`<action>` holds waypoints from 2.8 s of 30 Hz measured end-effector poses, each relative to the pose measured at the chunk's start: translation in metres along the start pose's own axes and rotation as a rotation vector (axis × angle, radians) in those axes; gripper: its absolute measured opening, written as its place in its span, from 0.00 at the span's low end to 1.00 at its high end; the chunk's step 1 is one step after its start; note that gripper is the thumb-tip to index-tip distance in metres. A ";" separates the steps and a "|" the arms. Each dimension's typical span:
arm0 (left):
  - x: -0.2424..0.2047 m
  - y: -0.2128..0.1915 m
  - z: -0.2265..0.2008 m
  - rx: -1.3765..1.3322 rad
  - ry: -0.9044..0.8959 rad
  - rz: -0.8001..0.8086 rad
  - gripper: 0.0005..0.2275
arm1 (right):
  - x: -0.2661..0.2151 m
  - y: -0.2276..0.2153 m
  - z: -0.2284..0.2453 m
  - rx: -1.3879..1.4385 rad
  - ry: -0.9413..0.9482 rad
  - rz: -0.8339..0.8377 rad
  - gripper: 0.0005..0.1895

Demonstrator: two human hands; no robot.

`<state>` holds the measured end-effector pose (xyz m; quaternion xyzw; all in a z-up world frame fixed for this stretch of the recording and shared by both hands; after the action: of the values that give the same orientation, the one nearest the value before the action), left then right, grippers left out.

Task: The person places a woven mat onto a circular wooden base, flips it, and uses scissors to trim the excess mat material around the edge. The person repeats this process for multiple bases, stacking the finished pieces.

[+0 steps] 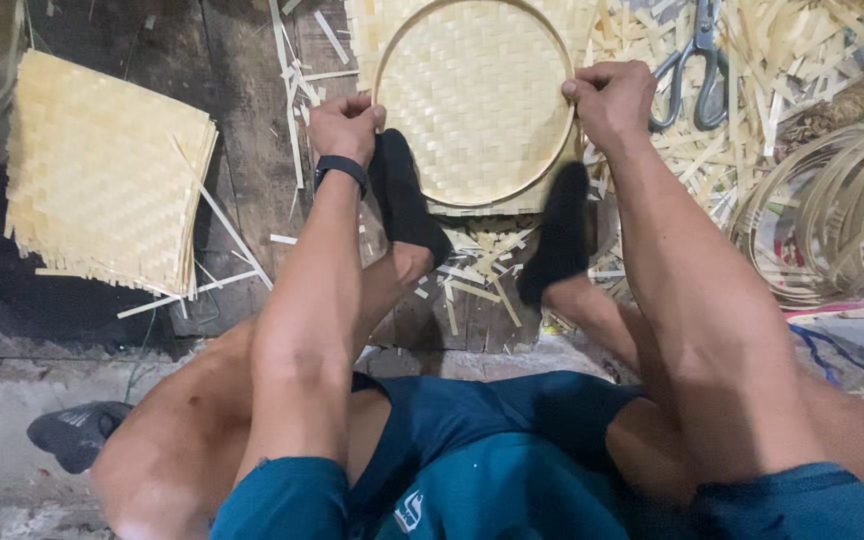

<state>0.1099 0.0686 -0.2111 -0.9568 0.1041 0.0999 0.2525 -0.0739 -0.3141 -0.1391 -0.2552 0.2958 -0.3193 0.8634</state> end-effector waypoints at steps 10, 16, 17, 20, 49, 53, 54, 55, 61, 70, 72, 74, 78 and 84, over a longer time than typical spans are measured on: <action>0.012 0.008 0.032 -0.284 -0.089 0.138 0.12 | 0.018 0.011 -0.010 0.142 0.108 0.236 0.09; 0.025 0.000 -0.097 0.543 0.426 0.042 0.16 | -0.084 0.074 0.085 -0.601 -0.308 0.362 0.51; 0.025 0.016 -0.130 0.535 0.679 0.039 0.14 | -0.112 0.105 0.097 -0.751 -0.504 0.464 0.59; 0.013 0.063 -0.197 0.457 1.277 0.118 0.10 | -0.161 0.136 0.114 -0.762 -0.786 0.268 0.49; 0.072 0.114 -0.155 0.255 0.677 0.261 0.07 | -0.174 0.154 0.098 -0.643 -0.663 -0.147 0.30; 0.068 0.111 -0.158 0.323 0.721 0.347 0.07 | -0.112 0.128 0.111 -0.290 -0.583 0.239 0.27; 0.070 0.117 -0.155 0.312 0.684 0.392 0.08 | -0.085 0.109 0.122 -0.159 -0.640 0.177 0.22; 0.073 0.120 -0.152 0.302 0.641 0.428 0.08 | -0.051 0.094 0.126 -0.185 -0.520 0.045 0.24; 0.085 0.127 -0.137 0.229 0.481 0.513 0.12 | 0.046 0.081 0.134 -0.136 -0.221 0.105 0.06; 0.111 0.141 -0.104 0.076 0.259 0.525 0.12 | 0.013 0.025 0.151 -0.281 -0.587 -0.453 0.09; 0.107 0.145 -0.090 0.028 0.213 0.520 0.11 | 0.033 0.049 0.107 -0.221 -0.248 -0.171 0.17; 0.111 0.149 -0.080 -0.003 0.158 0.543 0.11 | 0.046 0.070 0.064 -0.197 0.066 0.024 0.23; 0.119 0.155 -0.079 -0.030 0.158 0.550 0.10 | 0.070 0.088 0.029 -0.209 0.357 0.179 0.30; 0.121 0.134 -0.096 0.084 0.186 0.485 0.15 | 0.065 0.076 0.065 -0.247 -0.019 -0.006 0.28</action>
<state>0.2061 -0.1122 -0.2210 -0.8977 0.3570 0.0647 0.2500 0.0410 -0.2933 -0.1641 -0.3634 0.3237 -0.2808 0.8272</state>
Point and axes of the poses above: each hand's wrist, its own x-axis towards the middle knuckle, its own y-axis out of the palm, z = x × y, the point moved 9 cm from there along x, towards the middle knuckle, and after that the axes turned 15 degrees about y, right-handed, at the moved point
